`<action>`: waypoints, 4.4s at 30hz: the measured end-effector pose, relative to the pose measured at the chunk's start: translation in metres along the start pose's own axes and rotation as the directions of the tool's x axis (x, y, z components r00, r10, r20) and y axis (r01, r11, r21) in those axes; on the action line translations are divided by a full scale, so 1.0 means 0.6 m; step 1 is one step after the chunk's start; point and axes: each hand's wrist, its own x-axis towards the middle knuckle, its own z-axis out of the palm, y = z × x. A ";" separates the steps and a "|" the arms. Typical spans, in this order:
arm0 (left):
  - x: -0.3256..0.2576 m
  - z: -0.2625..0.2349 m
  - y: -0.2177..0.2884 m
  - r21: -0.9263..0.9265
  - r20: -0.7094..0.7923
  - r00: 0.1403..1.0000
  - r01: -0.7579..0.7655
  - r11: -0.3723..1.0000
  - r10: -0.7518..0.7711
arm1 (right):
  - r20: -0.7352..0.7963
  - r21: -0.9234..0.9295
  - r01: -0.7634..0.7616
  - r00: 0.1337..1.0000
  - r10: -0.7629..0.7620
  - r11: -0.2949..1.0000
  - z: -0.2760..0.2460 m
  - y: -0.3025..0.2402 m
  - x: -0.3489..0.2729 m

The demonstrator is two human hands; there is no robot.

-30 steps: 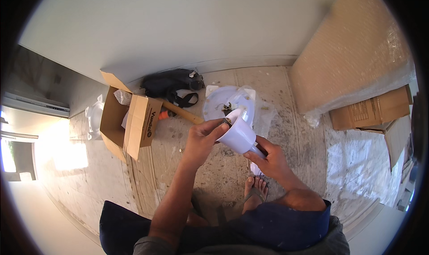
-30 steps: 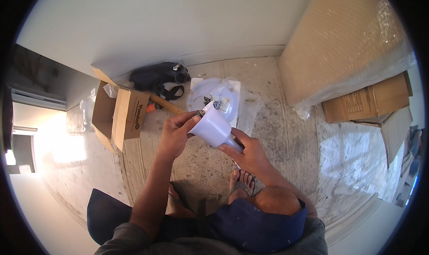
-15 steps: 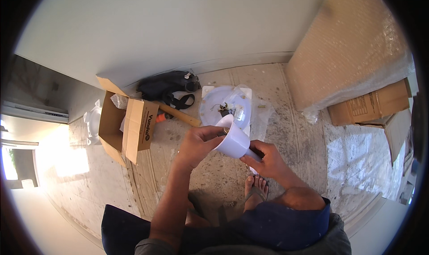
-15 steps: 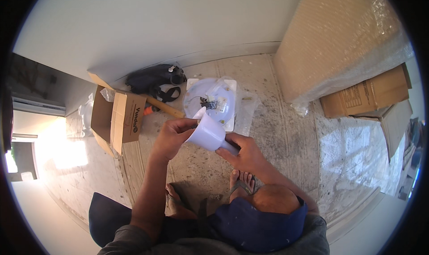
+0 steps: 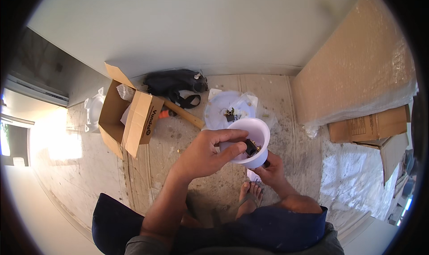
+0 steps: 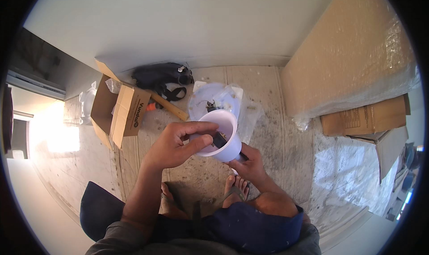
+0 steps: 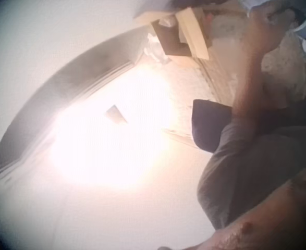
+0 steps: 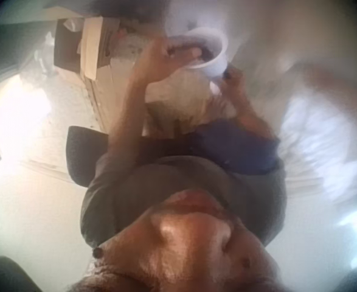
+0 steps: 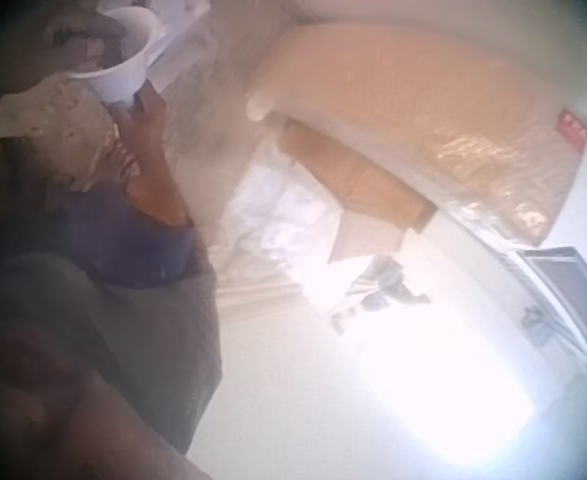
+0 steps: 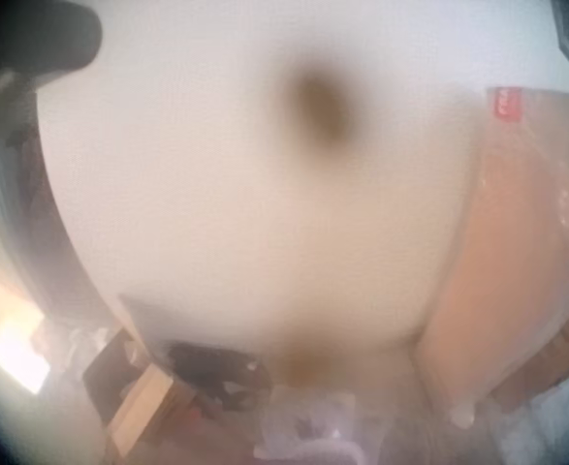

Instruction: The person assembles a white plastic light fixture by hand. They connect a brass socket to a white plastic stem, attach a white plastic shade, and secure the components together.

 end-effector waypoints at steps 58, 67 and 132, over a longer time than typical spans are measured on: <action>0.011 0.010 -0.059 -0.648 -0.713 0.693 -0.590 0.481 -0.110 | -0.010 -0.117 0.027 1.000 -0.028 0.993 0.005 -0.065 0.024; 0.030 0.018 -0.069 -0.720 -0.618 0.786 -0.555 0.417 -0.021 | 0.094 0.161 -0.216 0.975 0.203 0.963 0.017 -0.086 0.038; 0.177 -0.045 0.034 -0.215 -0.305 0.919 0.190 0.958 -0.250 | 0.003 0.010 -0.324 0.946 0.324 0.946 0.004 -0.216 0.305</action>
